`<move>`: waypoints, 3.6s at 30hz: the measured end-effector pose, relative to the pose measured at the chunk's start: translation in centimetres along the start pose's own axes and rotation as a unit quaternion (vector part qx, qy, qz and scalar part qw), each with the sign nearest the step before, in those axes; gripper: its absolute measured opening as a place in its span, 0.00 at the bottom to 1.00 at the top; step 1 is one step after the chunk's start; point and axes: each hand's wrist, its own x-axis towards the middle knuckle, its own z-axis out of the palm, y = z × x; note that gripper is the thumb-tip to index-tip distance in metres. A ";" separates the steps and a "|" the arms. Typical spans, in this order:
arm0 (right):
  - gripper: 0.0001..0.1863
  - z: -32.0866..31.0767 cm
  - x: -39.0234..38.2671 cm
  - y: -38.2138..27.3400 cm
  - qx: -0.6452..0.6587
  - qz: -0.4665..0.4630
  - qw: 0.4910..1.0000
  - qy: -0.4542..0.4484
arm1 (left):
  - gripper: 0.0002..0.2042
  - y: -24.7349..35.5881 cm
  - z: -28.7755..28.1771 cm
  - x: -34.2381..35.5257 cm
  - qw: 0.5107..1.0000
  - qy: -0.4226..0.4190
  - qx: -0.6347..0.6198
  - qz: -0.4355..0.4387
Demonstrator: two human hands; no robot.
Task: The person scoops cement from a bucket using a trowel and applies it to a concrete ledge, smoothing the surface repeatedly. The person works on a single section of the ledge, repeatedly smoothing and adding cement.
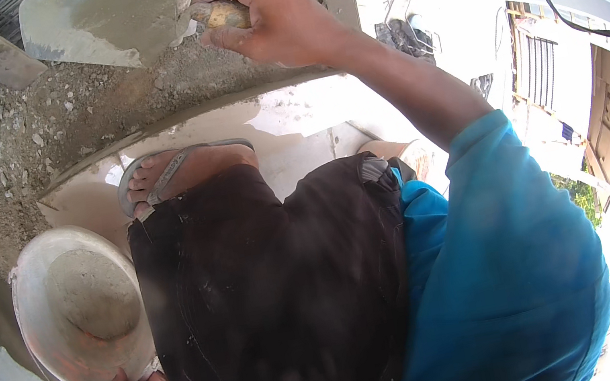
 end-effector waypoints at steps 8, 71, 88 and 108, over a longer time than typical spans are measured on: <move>0.22 -10.0 -12.0 1.5 -0.079 0.129 0.987 0.058 | 0.26 -1.5 -0.2 3.3 0.984 -0.028 0.149 0.095; 0.22 22.3 5.2 -10.3 0.176 -0.283 0.866 -0.374 | 0.33 -4.5 9.6 -9.3 0.954 0.028 0.116 0.275; 0.32 11.4 5.2 6.6 0.279 0.008 0.895 -0.348 | 0.28 -3.0 6.9 -8.7 0.977 0.065 -0.074 0.190; 0.25 25.0 -3.6 20.6 0.140 0.019 0.950 -0.280 | 0.26 -4.6 2.5 -4.2 0.986 0.066 0.017 0.150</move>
